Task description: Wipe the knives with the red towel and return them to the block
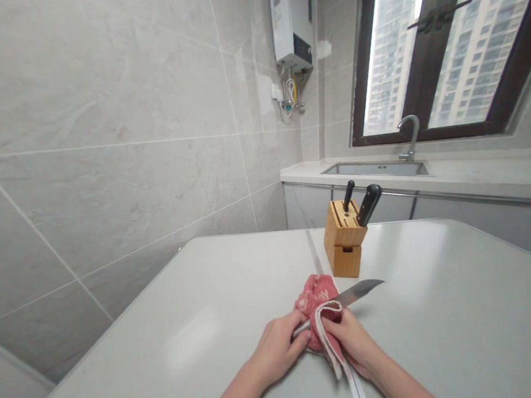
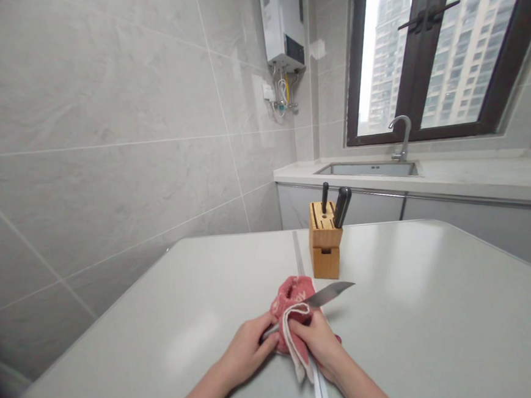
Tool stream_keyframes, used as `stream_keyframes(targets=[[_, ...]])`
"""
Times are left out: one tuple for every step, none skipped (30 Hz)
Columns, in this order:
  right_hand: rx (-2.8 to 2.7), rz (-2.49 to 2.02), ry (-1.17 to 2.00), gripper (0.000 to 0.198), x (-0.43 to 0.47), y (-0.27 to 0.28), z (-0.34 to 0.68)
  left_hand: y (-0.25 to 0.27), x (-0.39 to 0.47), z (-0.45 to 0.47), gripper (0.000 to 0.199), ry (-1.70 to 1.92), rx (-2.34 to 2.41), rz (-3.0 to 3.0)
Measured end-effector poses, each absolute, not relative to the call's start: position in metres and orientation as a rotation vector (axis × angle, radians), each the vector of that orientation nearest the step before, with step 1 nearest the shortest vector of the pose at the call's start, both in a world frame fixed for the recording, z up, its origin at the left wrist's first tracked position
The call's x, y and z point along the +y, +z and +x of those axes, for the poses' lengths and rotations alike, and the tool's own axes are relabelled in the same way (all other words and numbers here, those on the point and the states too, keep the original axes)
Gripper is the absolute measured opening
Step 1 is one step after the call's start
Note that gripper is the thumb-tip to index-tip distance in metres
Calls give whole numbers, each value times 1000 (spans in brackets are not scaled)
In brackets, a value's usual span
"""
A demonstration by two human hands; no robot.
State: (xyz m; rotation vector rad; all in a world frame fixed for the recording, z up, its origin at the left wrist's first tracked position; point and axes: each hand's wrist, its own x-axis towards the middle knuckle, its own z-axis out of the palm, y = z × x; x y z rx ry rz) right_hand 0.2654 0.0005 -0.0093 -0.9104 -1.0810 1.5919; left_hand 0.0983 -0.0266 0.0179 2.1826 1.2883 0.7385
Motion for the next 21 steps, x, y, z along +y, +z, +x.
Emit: stream_keyframes(targets=[[-1066,-916,1583,30,0,-9,265,18,-26,98,18,757,1279,2183],[-1056,-916,1580,31,0,-8,264,18,-26,99,17,779,1267,2185],[-1052,-909,1579,31,0,-7,264,18,-26,99,18,802,1254,2186],[-1049,-899,1577,29,0,-7,263,19,-26,99,18,825,1245,2186],[-1044,-885,1573,28,0,-7,262,19,-26,99,18,845,1238,2186],[-1033,-868,1572,27,0,-6,262,20,-26,100,18,861,1237,2187],[-1015,-851,1577,26,0,-6,261,20,-26,100,18,874,1239,2188],[-991,-834,1589,26,0,-5,261,20,-26,100,18,883,1242,2189],[-965,-819,1608,27,1,-5,261,20,-26,100,18,891,1248,2190],[-941,-805,1631,29,1,-5,261,19,-26,100,18,898,1255,2191],[-921,-791,1649,30,1,-4,261,19,-26,100,18,906,1263,2193],[-905,-779,1661,32,2,-4,261,18,-26,100,18,911,1272,2197],[-894,-769,1666,34,2,-3,261,16,-25,99,18,913,1282,2204],[-886,-760,1671,35,1,-3,261,15,-25,99,18,914,1294,2213],[-880,-751,1675,36,1,-2,261,14,-25,99,18,914,1305,2223],[-876,-743,1682,37,1,-2,261,13,-24,99,19,912,1315,2234],[-873,-735,1691,37,1,-1,261,12,-24,98,20,912,1324,2244],[-870,-727,1700,37,1,-1,261,11,-24,98,20,914,1331,2252],[-866,-717,1707,36,1,0,261,11,-24,98,21,920,1337,2258],[-863,-707,1714,35,1,0,261,11,-24,98,21,926,1340,2263],[-861,-700,1716,34,1,0,262,11,-24,97,22,935,1343,2267]])
